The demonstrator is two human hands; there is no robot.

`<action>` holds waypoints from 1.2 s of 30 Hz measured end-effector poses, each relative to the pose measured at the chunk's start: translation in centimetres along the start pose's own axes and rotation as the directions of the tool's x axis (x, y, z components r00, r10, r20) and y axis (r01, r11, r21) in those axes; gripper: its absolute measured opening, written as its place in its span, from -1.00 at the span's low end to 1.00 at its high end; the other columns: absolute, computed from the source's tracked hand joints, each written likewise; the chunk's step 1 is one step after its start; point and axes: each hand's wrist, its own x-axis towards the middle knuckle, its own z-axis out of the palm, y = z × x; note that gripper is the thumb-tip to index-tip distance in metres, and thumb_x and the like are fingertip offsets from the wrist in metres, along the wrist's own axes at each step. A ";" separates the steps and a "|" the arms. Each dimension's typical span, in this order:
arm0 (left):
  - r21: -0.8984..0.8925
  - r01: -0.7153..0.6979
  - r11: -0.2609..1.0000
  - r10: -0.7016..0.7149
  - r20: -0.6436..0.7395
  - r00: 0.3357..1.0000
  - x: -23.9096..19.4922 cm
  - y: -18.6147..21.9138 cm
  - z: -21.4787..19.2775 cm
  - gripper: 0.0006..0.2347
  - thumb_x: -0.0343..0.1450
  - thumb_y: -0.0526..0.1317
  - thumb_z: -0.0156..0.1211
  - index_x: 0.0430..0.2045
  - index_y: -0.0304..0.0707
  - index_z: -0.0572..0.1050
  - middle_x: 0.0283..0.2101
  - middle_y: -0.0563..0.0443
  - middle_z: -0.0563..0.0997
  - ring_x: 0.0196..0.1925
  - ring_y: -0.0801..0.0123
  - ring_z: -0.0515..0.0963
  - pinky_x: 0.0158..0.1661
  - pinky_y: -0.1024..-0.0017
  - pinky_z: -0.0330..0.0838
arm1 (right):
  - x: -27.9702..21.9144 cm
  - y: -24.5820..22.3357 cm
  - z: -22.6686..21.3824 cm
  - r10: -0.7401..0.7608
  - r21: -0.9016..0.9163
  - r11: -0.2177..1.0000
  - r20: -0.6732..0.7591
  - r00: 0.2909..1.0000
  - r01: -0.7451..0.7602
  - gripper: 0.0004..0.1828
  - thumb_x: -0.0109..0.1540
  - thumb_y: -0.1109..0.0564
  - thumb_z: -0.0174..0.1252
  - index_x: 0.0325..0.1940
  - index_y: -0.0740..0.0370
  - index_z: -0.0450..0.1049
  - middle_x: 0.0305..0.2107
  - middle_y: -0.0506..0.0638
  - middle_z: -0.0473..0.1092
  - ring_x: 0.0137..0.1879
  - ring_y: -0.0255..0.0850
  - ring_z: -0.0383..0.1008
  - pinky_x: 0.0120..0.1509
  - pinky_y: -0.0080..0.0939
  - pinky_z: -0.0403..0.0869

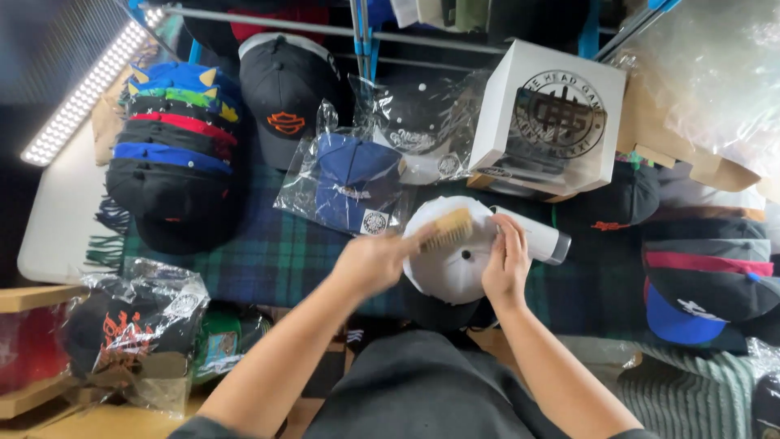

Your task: The person cleans a white baseball cap by brushing it with a wooden brush and drying it with a hairdryer. They repeatedly brush the cap's surface and blow hot air onto it, then place the cap inside a brown cap-forming device.

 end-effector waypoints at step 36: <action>-0.427 0.538 0.727 -0.607 -0.031 0.794 -3.1 4.6 5.7 -0.62 0.44 -0.17 0.15 0.18 0.31 0.48 -0.17 -0.11 0.69 -0.14 0.02 0.67 -0.17 0.10 0.59 | -0.1 -1.5 -0.3 -0.055 0.008 0.998 -0.015 0.998 0.055 -0.71 0.48 0.25 -0.16 0.18 0.32 0.45 0.08 0.10 0.40 0.26 0.03 0.43 0.38 0.00 0.39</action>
